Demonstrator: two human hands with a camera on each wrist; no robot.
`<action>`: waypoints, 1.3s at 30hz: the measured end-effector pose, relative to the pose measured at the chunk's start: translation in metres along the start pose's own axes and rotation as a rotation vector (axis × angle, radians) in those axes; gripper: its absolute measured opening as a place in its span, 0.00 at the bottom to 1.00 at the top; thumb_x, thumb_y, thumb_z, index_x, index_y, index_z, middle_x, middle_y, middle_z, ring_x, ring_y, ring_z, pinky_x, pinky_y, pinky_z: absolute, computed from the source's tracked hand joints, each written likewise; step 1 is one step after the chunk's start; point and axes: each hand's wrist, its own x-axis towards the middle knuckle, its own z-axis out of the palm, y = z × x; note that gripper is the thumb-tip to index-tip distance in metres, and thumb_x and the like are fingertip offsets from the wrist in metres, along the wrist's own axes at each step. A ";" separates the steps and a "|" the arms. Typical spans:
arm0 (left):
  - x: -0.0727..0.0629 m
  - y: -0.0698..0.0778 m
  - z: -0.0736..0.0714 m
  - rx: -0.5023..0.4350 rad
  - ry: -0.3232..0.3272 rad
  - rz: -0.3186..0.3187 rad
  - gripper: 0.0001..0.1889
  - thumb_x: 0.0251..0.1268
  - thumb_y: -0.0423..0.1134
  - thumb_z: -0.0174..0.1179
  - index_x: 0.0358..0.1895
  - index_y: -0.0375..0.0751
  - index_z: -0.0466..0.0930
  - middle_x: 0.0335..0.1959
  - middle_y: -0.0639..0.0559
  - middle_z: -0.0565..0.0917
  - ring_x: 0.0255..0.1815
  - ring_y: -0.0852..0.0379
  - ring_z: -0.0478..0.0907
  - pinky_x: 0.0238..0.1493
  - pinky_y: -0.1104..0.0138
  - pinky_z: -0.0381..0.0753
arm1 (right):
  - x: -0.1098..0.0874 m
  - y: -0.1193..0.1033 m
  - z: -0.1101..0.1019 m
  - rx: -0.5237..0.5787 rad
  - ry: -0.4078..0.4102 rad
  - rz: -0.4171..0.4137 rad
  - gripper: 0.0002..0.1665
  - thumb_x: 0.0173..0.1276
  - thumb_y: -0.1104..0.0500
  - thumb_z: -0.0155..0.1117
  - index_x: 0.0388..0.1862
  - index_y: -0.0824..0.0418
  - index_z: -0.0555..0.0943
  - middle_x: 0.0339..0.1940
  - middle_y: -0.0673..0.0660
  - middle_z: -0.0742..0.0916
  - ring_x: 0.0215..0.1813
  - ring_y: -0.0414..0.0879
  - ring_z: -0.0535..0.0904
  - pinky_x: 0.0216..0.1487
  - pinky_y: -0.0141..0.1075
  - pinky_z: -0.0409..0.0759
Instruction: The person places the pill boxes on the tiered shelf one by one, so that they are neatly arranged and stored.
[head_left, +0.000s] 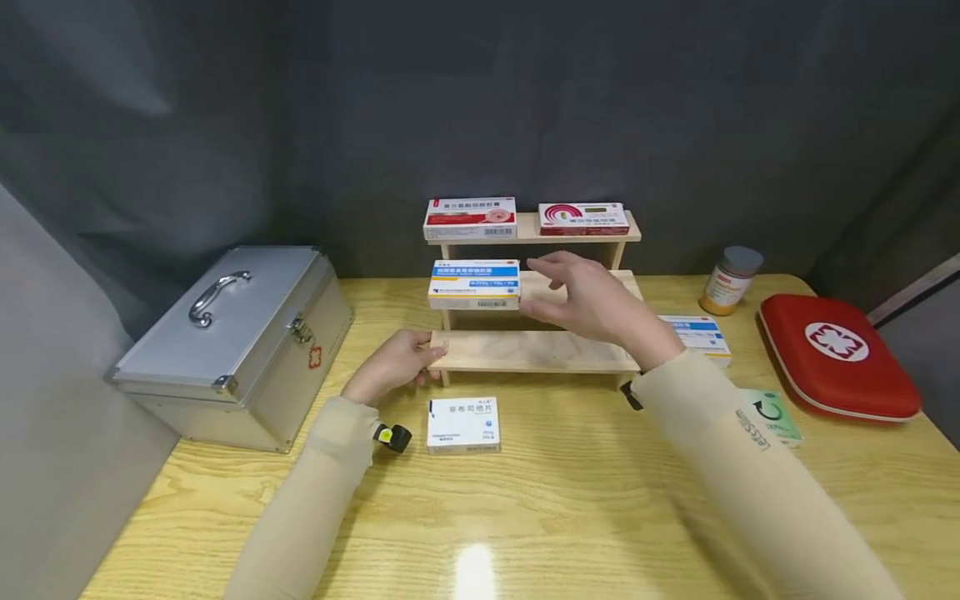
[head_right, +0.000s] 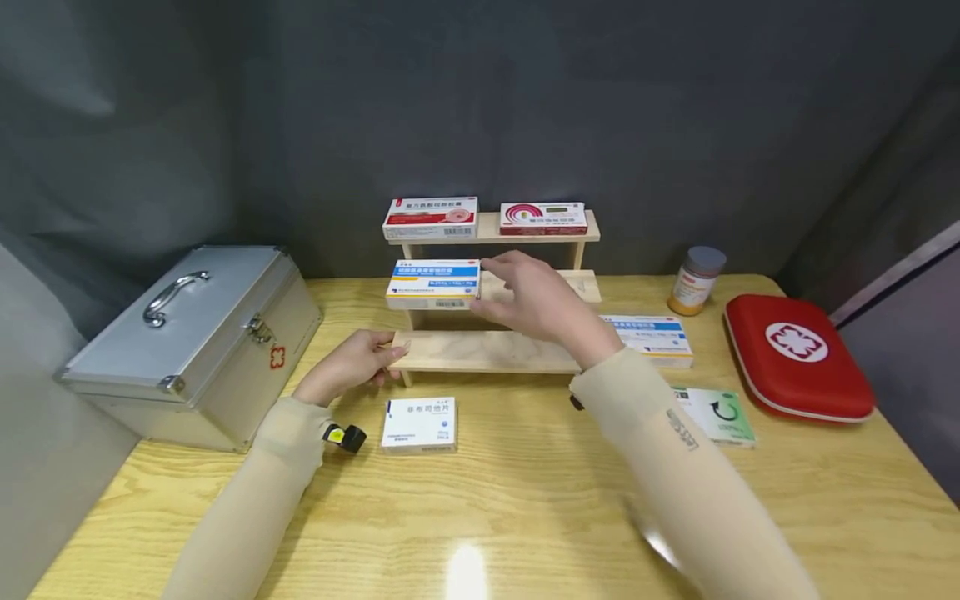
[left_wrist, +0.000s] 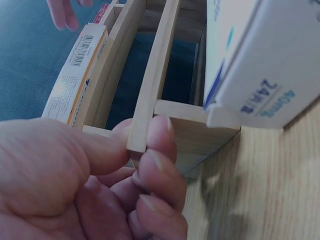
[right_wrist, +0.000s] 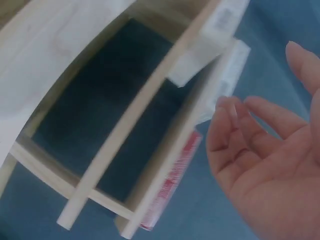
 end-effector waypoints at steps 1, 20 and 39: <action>0.000 -0.001 0.000 0.003 -0.001 0.003 0.28 0.77 0.43 0.54 0.72 0.32 0.64 0.32 0.43 0.84 0.24 0.54 0.76 0.28 0.60 0.78 | -0.005 -0.004 0.000 0.002 0.007 -0.019 0.41 0.67 0.43 0.69 0.73 0.60 0.70 0.69 0.61 0.74 0.56 0.54 0.78 0.55 0.49 0.76; -0.001 -0.001 0.000 0.009 0.000 0.003 0.27 0.78 0.44 0.53 0.72 0.34 0.65 0.32 0.42 0.84 0.24 0.54 0.75 0.29 0.60 0.77 | -0.060 -0.021 0.063 0.027 -0.106 -0.183 0.32 0.65 0.47 0.72 0.62 0.64 0.80 0.55 0.58 0.85 0.53 0.51 0.81 0.56 0.46 0.78; 0.000 0.001 0.001 0.018 0.000 -0.030 0.31 0.78 0.44 0.53 0.76 0.33 0.57 0.32 0.44 0.84 0.24 0.54 0.76 0.30 0.59 0.79 | -0.065 -0.029 0.118 -0.091 -0.221 -0.087 0.49 0.59 0.41 0.75 0.72 0.64 0.69 0.67 0.61 0.75 0.64 0.54 0.72 0.62 0.45 0.73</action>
